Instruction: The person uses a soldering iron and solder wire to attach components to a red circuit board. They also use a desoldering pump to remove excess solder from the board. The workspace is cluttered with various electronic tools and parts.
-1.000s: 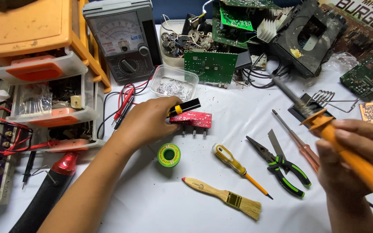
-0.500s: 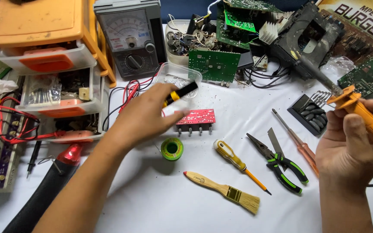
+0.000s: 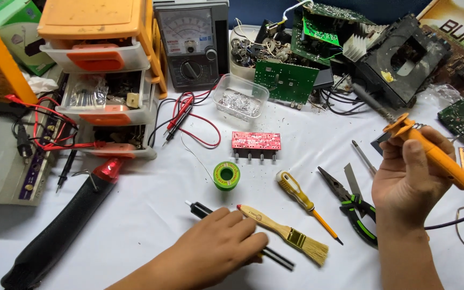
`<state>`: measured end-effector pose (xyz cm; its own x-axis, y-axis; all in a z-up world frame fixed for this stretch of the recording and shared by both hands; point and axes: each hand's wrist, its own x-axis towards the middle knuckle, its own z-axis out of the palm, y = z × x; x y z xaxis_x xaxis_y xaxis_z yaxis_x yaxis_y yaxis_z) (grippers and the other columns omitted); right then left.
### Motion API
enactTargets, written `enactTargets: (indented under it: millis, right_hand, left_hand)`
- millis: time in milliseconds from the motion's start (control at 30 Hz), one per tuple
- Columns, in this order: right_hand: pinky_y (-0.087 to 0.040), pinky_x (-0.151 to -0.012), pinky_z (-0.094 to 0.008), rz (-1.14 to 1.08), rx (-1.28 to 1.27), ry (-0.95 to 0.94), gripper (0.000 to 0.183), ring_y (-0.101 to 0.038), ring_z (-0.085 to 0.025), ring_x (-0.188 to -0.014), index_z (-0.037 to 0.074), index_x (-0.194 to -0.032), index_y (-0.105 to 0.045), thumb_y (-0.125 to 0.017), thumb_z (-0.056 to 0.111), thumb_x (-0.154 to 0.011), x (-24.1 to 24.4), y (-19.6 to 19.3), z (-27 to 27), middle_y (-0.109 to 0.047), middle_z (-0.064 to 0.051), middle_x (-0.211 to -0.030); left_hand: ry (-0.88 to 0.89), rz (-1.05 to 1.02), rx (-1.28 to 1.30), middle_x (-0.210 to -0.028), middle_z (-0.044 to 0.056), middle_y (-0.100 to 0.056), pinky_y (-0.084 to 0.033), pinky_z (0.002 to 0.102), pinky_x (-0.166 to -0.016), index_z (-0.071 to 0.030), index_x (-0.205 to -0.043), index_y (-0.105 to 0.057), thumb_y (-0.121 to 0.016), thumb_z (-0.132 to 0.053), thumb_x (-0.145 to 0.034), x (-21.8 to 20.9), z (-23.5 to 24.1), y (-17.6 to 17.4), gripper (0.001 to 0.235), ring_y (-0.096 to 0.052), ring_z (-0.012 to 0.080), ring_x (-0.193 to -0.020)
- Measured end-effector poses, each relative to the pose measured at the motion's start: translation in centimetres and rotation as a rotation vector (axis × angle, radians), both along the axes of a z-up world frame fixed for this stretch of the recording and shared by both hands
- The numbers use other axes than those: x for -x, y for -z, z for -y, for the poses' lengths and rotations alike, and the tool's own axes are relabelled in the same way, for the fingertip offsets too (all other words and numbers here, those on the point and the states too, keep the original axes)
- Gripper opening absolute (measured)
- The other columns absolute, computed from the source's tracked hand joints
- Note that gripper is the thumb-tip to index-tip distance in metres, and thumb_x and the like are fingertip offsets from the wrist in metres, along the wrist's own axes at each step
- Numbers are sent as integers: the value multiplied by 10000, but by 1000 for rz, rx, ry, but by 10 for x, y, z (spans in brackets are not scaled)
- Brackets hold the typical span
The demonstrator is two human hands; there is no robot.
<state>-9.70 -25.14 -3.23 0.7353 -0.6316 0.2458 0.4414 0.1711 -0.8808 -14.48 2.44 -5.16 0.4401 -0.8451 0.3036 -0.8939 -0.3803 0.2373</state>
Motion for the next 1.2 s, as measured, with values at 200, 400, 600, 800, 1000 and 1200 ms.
enactTargets:
  millis: [200,400,600,800,1000,1200]
  right_hand:
    - [-566,-798,-219,47,60,-52,181,-617,-153,-821,120,-1013,-533,-609,132,-850,2,5,-3,-553,-18,-920]
    - [-561,-806,-199,18,68,-48,184,-618,-149,-872,127,-1026,-536,-601,142,-855,5,7,-7,-565,-28,-941]
    - [-560,-794,-204,20,34,-31,178,-618,-140,-812,124,-1011,-537,-604,124,-845,4,8,-7,-572,-29,-902]
    - [-564,-796,-186,3,84,-43,188,-621,-136,-853,125,-1010,-523,-612,152,-846,6,7,-9,-551,-29,-949]
    - [-549,-799,-202,33,107,-64,170,-607,-164,-843,100,-997,-518,-592,120,-845,7,10,-10,-511,-32,-952]
    - [-559,-796,-218,27,107,-56,167,-604,-158,-835,89,-992,-521,-590,107,-841,6,11,-9,-513,-35,-934]
  left_hand:
    - [11,-12,-22,-759,67,-436,-343,349,-606,-85,-912,-466,-436,-188,-925,-1,-34,10,108,-406,248,-651]
    - [-24,60,56,-879,76,-479,-406,354,-761,-74,-959,-491,-405,-104,-917,-6,-52,21,100,-460,253,-794]
    - [-64,-115,240,-1035,138,-514,-404,421,-830,-74,-1109,-526,-600,-450,-805,-15,-65,30,489,-514,311,-969]
    - [-588,-14,250,-840,134,-579,-439,403,-639,-12,-883,-566,-544,-98,-831,-63,-58,-4,104,-561,301,-731]
    - [-1003,57,-310,-673,107,-609,-457,391,-474,-88,-748,-565,-595,-455,-807,-117,-50,29,373,-600,306,-568]
    - [-975,-35,-336,-654,139,-608,-469,457,-473,-58,-728,-554,-460,24,-673,-131,-51,41,137,-601,367,-584]
